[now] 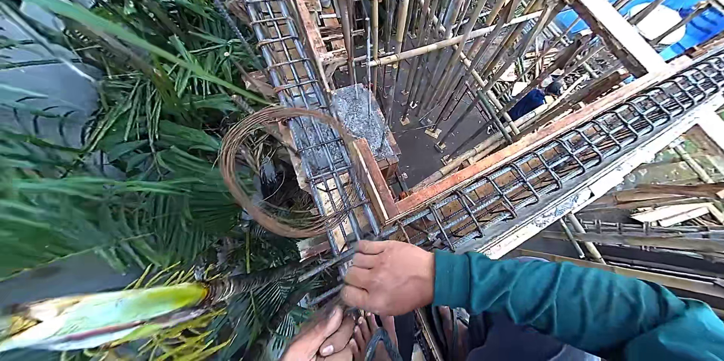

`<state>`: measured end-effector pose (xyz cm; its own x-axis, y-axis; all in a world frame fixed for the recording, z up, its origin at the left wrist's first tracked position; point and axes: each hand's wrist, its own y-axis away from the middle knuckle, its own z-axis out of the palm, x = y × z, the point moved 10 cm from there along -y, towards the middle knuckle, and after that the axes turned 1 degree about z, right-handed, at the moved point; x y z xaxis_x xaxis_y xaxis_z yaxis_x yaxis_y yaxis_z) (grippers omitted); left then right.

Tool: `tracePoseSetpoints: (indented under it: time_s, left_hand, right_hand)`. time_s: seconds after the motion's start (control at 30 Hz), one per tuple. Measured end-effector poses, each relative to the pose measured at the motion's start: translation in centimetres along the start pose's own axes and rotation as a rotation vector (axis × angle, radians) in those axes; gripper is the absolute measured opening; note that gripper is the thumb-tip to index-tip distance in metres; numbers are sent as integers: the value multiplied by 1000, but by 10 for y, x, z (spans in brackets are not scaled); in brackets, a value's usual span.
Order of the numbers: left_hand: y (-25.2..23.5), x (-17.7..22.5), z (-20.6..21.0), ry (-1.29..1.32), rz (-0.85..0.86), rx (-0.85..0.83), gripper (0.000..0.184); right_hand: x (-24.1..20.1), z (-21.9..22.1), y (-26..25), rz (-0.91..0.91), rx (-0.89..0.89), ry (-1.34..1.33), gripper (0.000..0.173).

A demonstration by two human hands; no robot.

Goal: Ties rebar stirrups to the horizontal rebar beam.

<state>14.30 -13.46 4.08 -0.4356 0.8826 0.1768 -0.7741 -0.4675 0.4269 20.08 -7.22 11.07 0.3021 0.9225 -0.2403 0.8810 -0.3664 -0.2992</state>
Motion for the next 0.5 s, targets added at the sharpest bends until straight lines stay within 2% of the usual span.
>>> tracePoseSetpoints:
  time_s: [0.07, 0.17, 0.23, 0.3, 0.37, 0.43, 0.47, 0.5]
  left_hand:
    - [4, -1, -12, -207, -17, 89, 40]
    - [6, 14, -22, -877, 102, 222, 39]
    - [8, 30, -5, -1412, 220, 272, 47]
    - [4, 37, 13, -1740, 280, 296, 51]
    - [-3, 43, 16, -1733, 181, 276, 48]
    - [-11, 48, 10, -1475, 26, 206, 43]
    - [-11, 56, 6, -1363, 26, 190, 43]
    - [-9, 71, 1, -1288, 96, 209, 47]
  right_hand:
    - [1, 8, 2, 68, -123, -102, 7]
    - [3, 22, 9, 272, -472, -451, 16]
    - [7, 22, 16, 368, -536, -664, 25]
    - [14, 19, 22, 423, -522, -794, 30]
    - [26, 16, 27, 460, -482, -805, 34]
    - [42, 12, 33, 513, -422, -707, 36]
    - [49, 10, 38, 554, -384, -643, 36]
    - [58, 8, 43, 613, -336, -586, 35]
